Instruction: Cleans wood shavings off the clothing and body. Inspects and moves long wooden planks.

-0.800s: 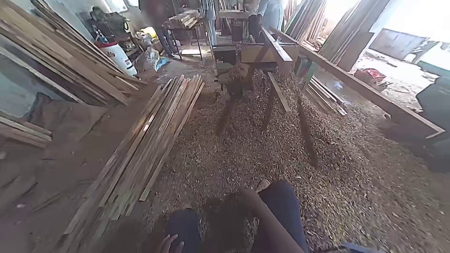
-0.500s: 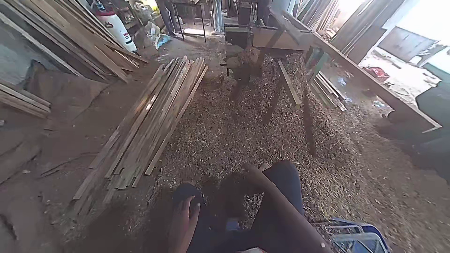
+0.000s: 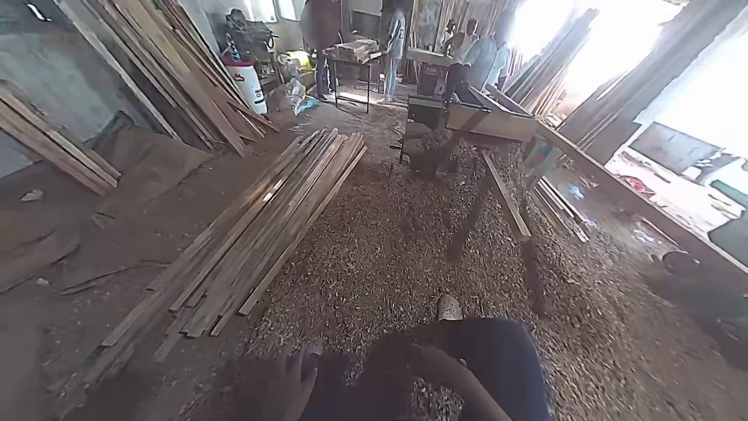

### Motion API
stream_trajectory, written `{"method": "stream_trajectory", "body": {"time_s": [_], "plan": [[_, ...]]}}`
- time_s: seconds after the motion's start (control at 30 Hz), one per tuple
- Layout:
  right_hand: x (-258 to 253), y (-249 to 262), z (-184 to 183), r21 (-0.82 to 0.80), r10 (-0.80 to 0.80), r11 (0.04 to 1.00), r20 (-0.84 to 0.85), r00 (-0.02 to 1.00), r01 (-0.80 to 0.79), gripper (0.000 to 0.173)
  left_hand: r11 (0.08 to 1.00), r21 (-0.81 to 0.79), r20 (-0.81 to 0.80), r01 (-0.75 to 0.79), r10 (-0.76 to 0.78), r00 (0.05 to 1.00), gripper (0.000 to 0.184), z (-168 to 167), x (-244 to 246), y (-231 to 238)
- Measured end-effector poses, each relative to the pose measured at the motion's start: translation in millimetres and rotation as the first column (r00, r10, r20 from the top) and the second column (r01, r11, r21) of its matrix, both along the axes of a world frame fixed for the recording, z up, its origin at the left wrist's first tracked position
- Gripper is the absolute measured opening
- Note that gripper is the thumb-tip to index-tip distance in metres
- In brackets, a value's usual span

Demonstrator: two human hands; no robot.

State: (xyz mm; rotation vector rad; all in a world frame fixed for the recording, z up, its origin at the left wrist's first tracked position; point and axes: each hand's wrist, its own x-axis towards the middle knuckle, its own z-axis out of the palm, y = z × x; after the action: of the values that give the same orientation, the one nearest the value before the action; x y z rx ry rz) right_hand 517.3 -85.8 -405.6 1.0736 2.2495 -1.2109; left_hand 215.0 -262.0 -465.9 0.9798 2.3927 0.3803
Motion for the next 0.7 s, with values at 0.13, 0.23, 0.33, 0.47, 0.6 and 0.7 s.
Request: {"method": "stream_trajectory", "body": {"time_s": [0.13,0.23,0.33,0.47,0.6,0.7], "plan": [[-28,-27,38,0.002,0.050,0.999,0.133,0.990,-0.051,0.049,0.980,-0.130,-0.021,-0.152,0.151,0.988,0.060,-11,-15,19],[-59,-41,133,-0.156,0.154,0.981,0.293,0.944,-0.111,0.045,0.968,-0.167,-0.066,-0.190,0.181,0.981,0.057,-16,-10,24],[-66,-30,137,-0.195,0.171,0.972,0.212,0.962,-0.130,0.045,0.969,-0.164,-0.050,-0.184,0.178,0.983,0.051,-16,-11,37],[-40,-3,23,-0.037,0.239,0.970,-0.043,0.970,-0.240,0.048,0.963,-0.213,-0.038,-0.163,0.159,0.987,0.048,-17,-13,42],[-30,4,-34,-0.115,0.203,0.975,0.097,0.974,-0.191,0.052,0.952,-0.230,-0.042,-0.203,0.198,0.979,0.050,-15,-15,31],[-31,0,-46,-0.157,0.164,0.977,0.119,0.979,-0.145,0.049,0.956,-0.194,-0.043,-0.220,0.216,0.975,0.048,-16,-16,23]]}}
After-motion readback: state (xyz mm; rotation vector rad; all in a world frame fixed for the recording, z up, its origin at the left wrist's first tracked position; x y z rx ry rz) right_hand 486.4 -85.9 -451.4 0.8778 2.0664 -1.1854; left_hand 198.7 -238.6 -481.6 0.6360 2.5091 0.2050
